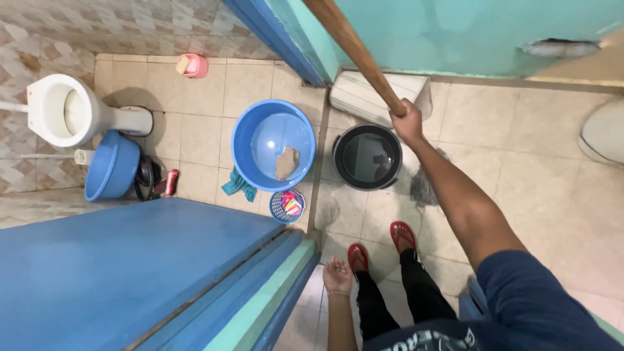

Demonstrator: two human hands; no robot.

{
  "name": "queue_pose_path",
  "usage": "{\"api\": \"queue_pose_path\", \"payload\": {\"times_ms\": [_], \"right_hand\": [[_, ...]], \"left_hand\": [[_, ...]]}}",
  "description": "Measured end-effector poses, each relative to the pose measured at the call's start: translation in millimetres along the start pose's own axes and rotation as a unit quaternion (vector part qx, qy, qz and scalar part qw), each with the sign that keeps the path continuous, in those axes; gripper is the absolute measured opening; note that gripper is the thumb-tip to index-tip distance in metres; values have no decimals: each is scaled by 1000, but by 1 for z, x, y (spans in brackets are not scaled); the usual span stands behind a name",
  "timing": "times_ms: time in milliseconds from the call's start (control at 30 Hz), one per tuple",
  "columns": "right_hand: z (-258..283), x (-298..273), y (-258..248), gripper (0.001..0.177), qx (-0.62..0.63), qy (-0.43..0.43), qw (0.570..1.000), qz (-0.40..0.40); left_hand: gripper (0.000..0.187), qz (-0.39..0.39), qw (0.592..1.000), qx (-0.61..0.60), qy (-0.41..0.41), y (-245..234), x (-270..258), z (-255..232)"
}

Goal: The person dips a mop into a bucket of water, wrings the mop head by hand, and then mops the floor in a narrow hallway and a small bathroom area, moving a rug aside to clean underneath it.

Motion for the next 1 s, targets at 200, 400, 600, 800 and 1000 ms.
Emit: {"api": "queue_pose_path", "payload": {"times_ms": [200,400,600,800,1000], "right_hand": [[15,-78,-135,19,30,64,991,-111],[81,-156,-283,33,206,-20,932,-298],[199,-197,-340,36,322,-60,893,-309],[362,-233,-371,36,409,-132,871,-236],[453,-239,-410,37,455,-178,854,-178]], "left_hand": [[24,-108,993,40,-14,-14,-34,-29],[14,35,989,118,-76,41,-39,-43],[25,50,975,203,-82,76,-30,-55],[18,111,966,216,-94,115,-51,-70],[12,174,980,83,-51,123,-71,-115]]}}
Point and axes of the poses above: each hand's wrist, its own x-axis towards the middle knuckle, its own y-axis out of the palm, z = x × y, the point moved 7 cm from there along x, towards the middle knuckle, and after that the axes turned 4 degrees about y, right-handed, at the moved point
